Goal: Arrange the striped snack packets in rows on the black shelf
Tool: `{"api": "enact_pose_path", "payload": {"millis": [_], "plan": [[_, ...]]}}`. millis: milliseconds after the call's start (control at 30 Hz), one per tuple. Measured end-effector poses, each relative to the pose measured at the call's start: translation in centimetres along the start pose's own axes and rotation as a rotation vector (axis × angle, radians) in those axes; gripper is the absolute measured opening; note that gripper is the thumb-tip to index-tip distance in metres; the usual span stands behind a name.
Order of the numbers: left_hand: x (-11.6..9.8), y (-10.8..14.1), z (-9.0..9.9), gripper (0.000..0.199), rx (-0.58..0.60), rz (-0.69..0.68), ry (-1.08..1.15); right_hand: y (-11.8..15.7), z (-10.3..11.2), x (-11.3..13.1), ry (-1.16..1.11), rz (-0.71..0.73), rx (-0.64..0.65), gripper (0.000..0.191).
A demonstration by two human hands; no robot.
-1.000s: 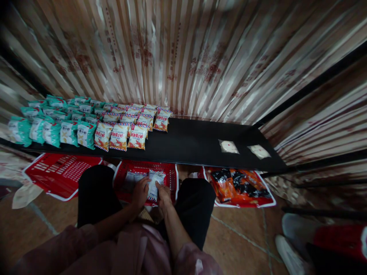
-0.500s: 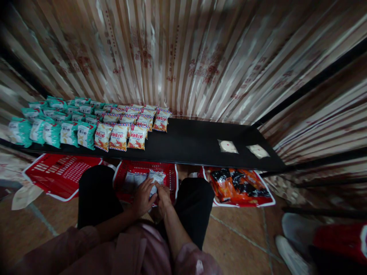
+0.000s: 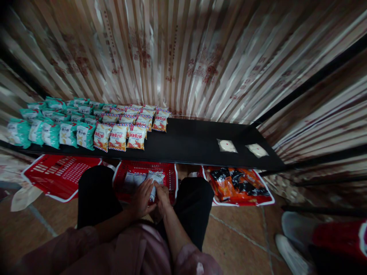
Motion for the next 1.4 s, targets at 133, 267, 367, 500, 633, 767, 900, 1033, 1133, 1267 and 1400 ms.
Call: {"api": "enact_pose_path", "payload": {"millis": [133,267,367,500,633,767,900,1033,1133,1267,1400], "plan": [[0.3,0.2,-0.4,0.066,0.029,0.011,-0.031,0.1,0.0,0.2,0.029,-0.004,0.005,0.029],[0.4,0.3,-0.7,0.060,0.041,0.059,-0.053,0.3,-0.1,0.3,0.031,-0.009,0.027,0.030],[0.4,0.3,-0.7,0.057,0.031,0.112,-0.077,0.3,-0.2,0.1,0.055,-0.023,0.025,0.029],[0.6,0.3,-1.0,0.058,0.014,0.128,-0.086,-0.1,0.2,-0.3,0.120,-0.026,-0.015,0.029],[0.9,0.3,-1.2,0.061,-0.005,0.093,-0.104,-0.3,0.4,-0.4,0.142,-0.030,-0.006,0.030],[0.9,0.2,-1.0,0.062,0.019,0.103,-0.121,0.2,0.2,0.1,0.152,-0.032,-0.001,0.031],[1.0,0.2,-0.6,0.062,0.019,0.148,-0.098,0.9,0.0,0.6,0.150,-0.008,0.022,0.035],[1.2,0.1,-0.3,0.062,0.017,0.134,-0.059,0.8,0.2,0.3,0.256,0.076,0.009,0.041],[1.3,0.0,-0.2,0.061,0.010,0.111,-0.035,0.3,0.6,0.1,0.394,0.175,-0.045,0.046],[1.5,-0.1,-0.3,0.058,0.018,0.093,-0.008,-0.3,1.0,0.2,0.524,0.300,-0.090,0.052],[1.6,-0.1,-0.2,0.058,0.048,0.111,0.003,-0.5,1.3,0.6,0.659,0.468,-0.156,0.062]]}}
Point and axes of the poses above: each hand's wrist, its own y-axis away from the middle knuckle, its own z-axis out of the back of the hand, x = y × z, the point moved 2 cm from there along -y, towards the middle knuckle
